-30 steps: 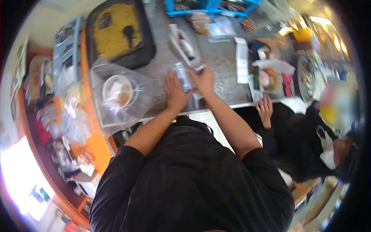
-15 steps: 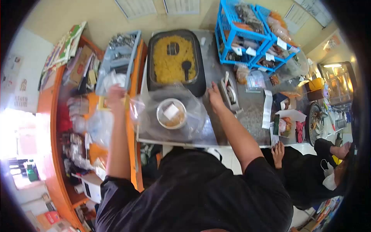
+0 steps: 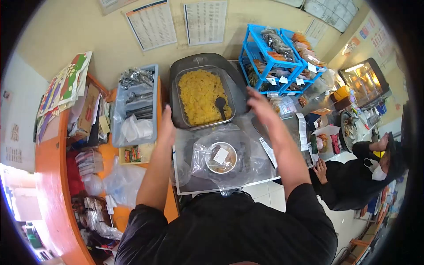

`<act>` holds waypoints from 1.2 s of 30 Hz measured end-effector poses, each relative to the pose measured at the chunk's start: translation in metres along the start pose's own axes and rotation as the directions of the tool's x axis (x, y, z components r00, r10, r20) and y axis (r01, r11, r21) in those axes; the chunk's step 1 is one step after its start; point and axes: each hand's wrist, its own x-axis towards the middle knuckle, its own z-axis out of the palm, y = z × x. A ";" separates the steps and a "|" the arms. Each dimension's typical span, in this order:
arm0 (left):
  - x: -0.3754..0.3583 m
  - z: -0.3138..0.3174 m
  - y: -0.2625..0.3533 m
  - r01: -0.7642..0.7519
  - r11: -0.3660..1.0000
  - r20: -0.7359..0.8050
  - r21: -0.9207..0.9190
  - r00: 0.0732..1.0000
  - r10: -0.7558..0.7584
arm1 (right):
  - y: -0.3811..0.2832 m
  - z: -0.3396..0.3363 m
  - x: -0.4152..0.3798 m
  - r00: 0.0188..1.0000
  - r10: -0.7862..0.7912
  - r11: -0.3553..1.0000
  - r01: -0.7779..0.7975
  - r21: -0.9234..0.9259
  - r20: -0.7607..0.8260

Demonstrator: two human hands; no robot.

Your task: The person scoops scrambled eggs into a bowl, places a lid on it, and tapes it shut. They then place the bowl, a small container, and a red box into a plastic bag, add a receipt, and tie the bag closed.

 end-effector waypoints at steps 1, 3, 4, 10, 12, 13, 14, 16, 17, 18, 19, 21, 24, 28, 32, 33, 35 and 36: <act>-0.028 0.034 0.056 -0.062 0.996 0.032 0.066 0.998 0.060 | -0.019 -0.015 0.028 0.999 0.017 0.999 -0.018 0.042 0.031; -0.032 0.063 0.121 -0.203 0.970 0.099 0.130 0.977 0.191 | -0.082 -0.021 0.057 0.999 -0.028 0.995 0.026 0.100 0.019; -0.015 0.067 0.143 -0.284 0.951 0.131 0.124 0.954 0.268 | -0.129 -0.008 0.057 0.995 -0.094 0.989 0.097 0.110 -0.027; 0.018 0.104 0.179 -0.423 0.905 0.313 0.049 0.867 0.388 | -0.191 0.028 0.117 0.941 -0.336 0.795 0.307 -0.523 0.043; 0.030 0.087 0.161 -0.402 0.903 0.345 0.153 0.878 0.333 | -0.184 0.037 0.115 0.960 -0.247 0.731 0.274 -0.625 0.131; 0.024 0.082 0.152 -0.379 0.900 0.364 0.214 0.886 0.287 | -0.183 0.042 0.106 0.964 -0.221 0.725 0.263 -0.637 0.147; 0.015 0.075 0.140 -0.350 0.895 0.381 0.276 0.895 0.232 | -0.178 0.042 0.092 0.969 -0.182 0.737 0.248 -0.629 0.168; -0.035 0.069 0.126 -0.366 0.875 0.545 0.318 0.825 0.147 | -0.180 0.049 0.032 0.974 -0.101 0.762 0.208 -0.613 0.205; -0.061 0.061 0.114 -0.414 0.852 0.656 0.319 0.745 0.117 | -0.177 0.049 -0.008 0.962 -0.086 0.783 0.226 -0.579 0.259; -0.102 0.058 0.111 -0.528 0.742 0.704 0.413 0.702 0.109 | -0.171 0.047 -0.055 0.949 -0.068 0.808 0.234 -0.541 0.309; -0.136 0.062 0.109 -0.639 0.606 0.751 0.474 0.652 0.101 | -0.171 0.047 -0.101 0.953 -0.067 0.773 0.237 -0.588 0.296; -0.176 0.065 0.088 -0.713 0.372 0.729 0.594 0.673 0.127 | -0.145 0.051 -0.183 0.958 -0.150 0.651 0.282 -0.704 0.245; -0.181 0.059 0.039 -0.643 0.363 0.649 0.674 0.751 0.126 | -0.068 0.062 -0.241 0.970 -0.220 0.591 0.218 -0.777 0.105; -0.168 0.049 0.025 -0.663 0.529 0.560 0.530 0.742 0.369 | -0.036 0.056 -0.251 0.957 -0.275 0.710 0.136 -0.690 -0.094; -0.175 0.042 0.049 -0.568 0.707 0.527 0.421 0.787 0.319 | -0.059 0.056 -0.236 0.935 -0.331 0.897 0.270 -0.349 -0.128; -0.183 0.037 0.060 -0.561 0.733 0.554 0.385 0.775 0.303 | -0.060 0.052 -0.234 0.953 -0.288 0.877 0.225 -0.424 -0.091; -0.158 0.006 0.059 -0.682 0.578 0.558 0.447 0.718 0.416 | -0.062 0.056 -0.231 0.952 -0.301 0.875 0.256 -0.410 -0.048; -0.137 -0.014 0.055 -0.728 0.497 0.569 0.472 0.683 0.459 | -0.062 0.056 -0.234 0.953 -0.302 0.876 0.262 -0.406 -0.037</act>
